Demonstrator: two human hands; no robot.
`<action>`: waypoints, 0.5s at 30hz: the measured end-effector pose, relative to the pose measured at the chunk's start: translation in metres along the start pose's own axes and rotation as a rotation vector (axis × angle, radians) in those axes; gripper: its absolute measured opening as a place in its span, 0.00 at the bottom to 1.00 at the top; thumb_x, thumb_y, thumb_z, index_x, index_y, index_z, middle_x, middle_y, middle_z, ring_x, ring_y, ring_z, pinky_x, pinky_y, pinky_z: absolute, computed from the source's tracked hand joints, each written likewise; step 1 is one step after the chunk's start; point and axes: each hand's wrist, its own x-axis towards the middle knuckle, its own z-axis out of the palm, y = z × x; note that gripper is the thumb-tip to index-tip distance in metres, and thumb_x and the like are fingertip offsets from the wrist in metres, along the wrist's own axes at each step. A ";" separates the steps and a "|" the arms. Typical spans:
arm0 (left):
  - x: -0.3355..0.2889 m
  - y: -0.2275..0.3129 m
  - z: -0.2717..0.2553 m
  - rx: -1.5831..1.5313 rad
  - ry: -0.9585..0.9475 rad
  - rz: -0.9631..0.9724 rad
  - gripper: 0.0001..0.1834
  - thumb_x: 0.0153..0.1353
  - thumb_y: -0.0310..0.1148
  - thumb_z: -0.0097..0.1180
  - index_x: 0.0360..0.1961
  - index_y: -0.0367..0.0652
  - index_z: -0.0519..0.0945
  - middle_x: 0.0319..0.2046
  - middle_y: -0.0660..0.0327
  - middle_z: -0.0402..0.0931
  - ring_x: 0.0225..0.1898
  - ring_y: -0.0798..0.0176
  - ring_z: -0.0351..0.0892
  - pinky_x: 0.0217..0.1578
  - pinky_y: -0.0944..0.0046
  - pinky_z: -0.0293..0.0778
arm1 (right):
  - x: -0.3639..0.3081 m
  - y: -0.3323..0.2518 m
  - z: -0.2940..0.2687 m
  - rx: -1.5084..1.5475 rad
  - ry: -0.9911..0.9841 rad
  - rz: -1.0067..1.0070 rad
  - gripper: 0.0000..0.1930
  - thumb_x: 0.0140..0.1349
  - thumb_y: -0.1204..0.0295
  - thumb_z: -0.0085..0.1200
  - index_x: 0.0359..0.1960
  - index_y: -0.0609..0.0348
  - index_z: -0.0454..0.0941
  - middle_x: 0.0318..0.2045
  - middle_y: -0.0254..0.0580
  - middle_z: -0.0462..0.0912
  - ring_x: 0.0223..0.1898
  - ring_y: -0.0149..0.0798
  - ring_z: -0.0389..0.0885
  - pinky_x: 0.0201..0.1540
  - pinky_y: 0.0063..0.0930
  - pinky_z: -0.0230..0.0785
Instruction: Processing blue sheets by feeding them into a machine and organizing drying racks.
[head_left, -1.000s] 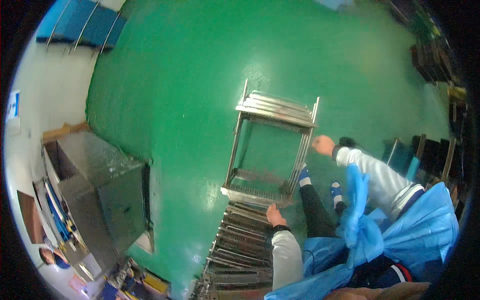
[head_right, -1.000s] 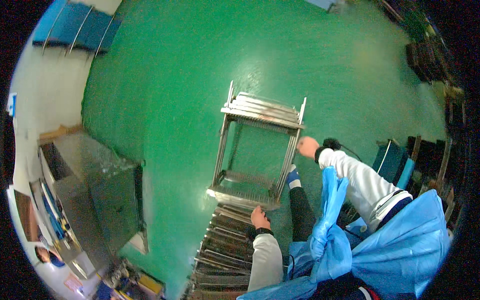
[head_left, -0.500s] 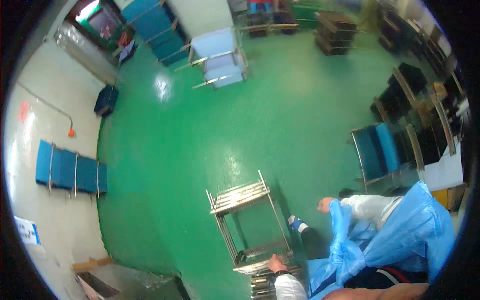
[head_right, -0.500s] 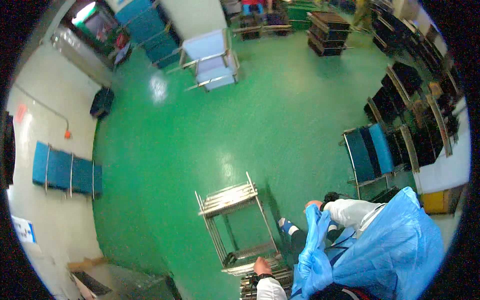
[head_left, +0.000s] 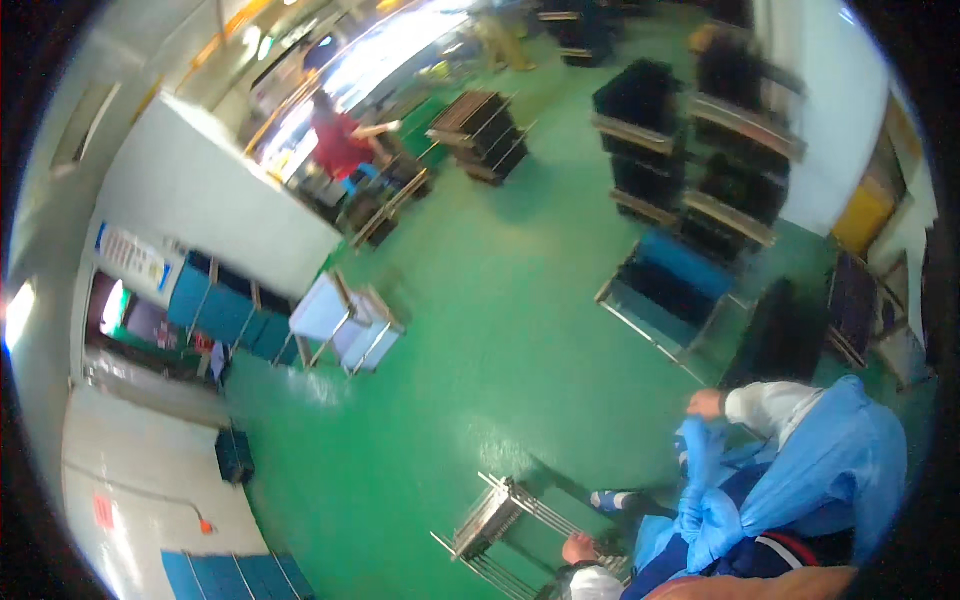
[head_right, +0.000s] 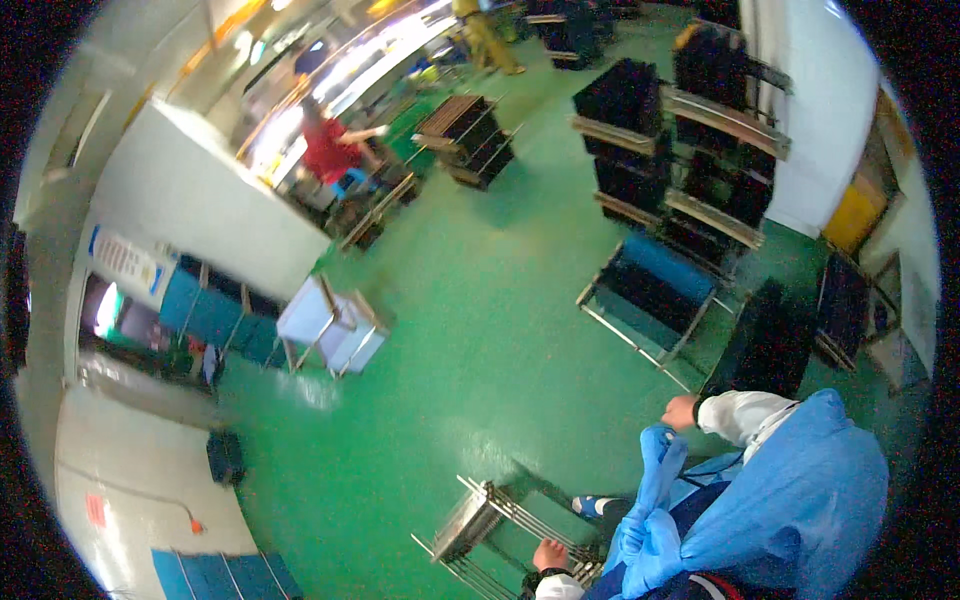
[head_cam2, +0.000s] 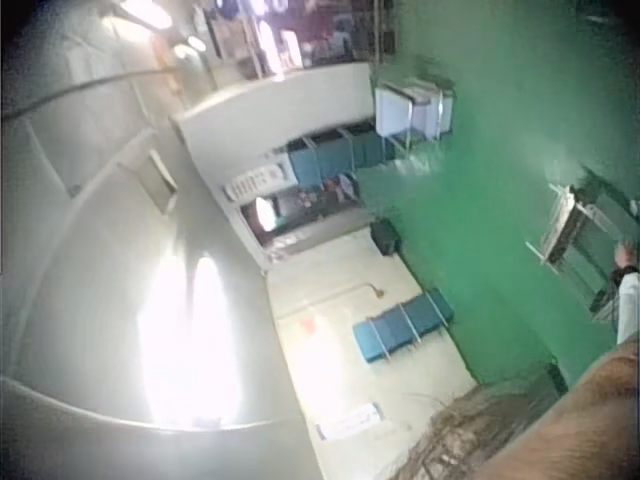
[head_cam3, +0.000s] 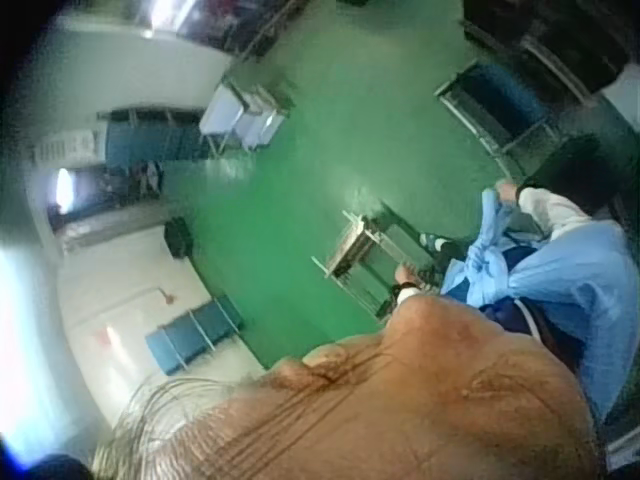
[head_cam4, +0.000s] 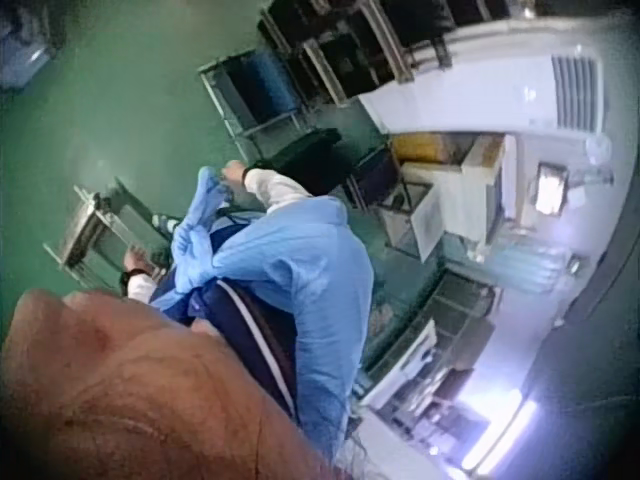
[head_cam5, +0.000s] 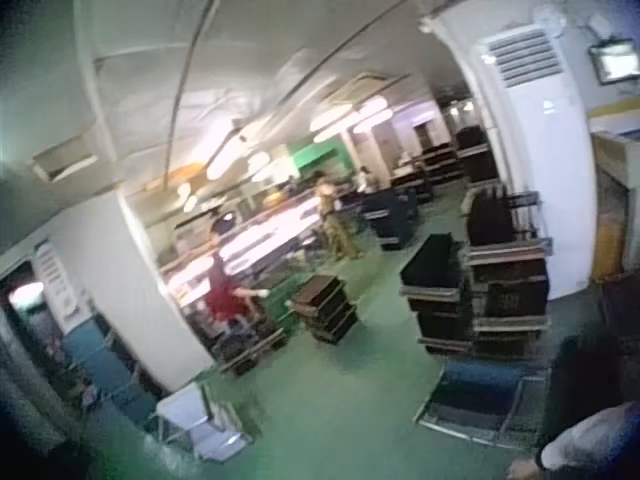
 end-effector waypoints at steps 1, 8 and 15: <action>0.009 0.013 -0.001 0.039 -0.041 0.016 0.12 0.62 0.31 0.49 0.46 0.38 0.70 0.39 0.54 0.72 0.32 0.56 0.70 0.30 0.58 0.68 | 0.009 -0.004 -0.021 -0.140 -0.014 -0.093 0.20 0.56 0.55 0.47 0.25 0.60 0.83 0.30 0.56 0.82 0.33 0.55 0.81 0.37 0.46 0.72; 0.084 0.038 0.121 1.017 -0.529 0.432 0.20 0.65 0.35 0.43 0.56 0.38 0.65 0.53 0.49 0.69 0.52 0.45 0.71 0.49 0.48 0.71 | -0.111 0.135 -0.066 0.280 -0.298 0.599 0.22 0.66 0.53 0.41 0.54 0.53 0.73 0.54 0.41 0.77 0.51 0.35 0.78 0.48 0.39 0.72; 0.010 0.076 0.279 0.680 -0.403 -0.075 0.27 0.63 0.50 0.38 0.53 0.40 0.69 0.54 0.48 0.67 0.56 0.42 0.65 0.51 0.48 0.64 | -0.222 0.155 0.017 0.305 -0.058 0.673 0.16 0.63 0.58 0.46 0.42 0.55 0.77 0.38 0.44 0.74 0.40 0.44 0.74 0.37 0.43 0.69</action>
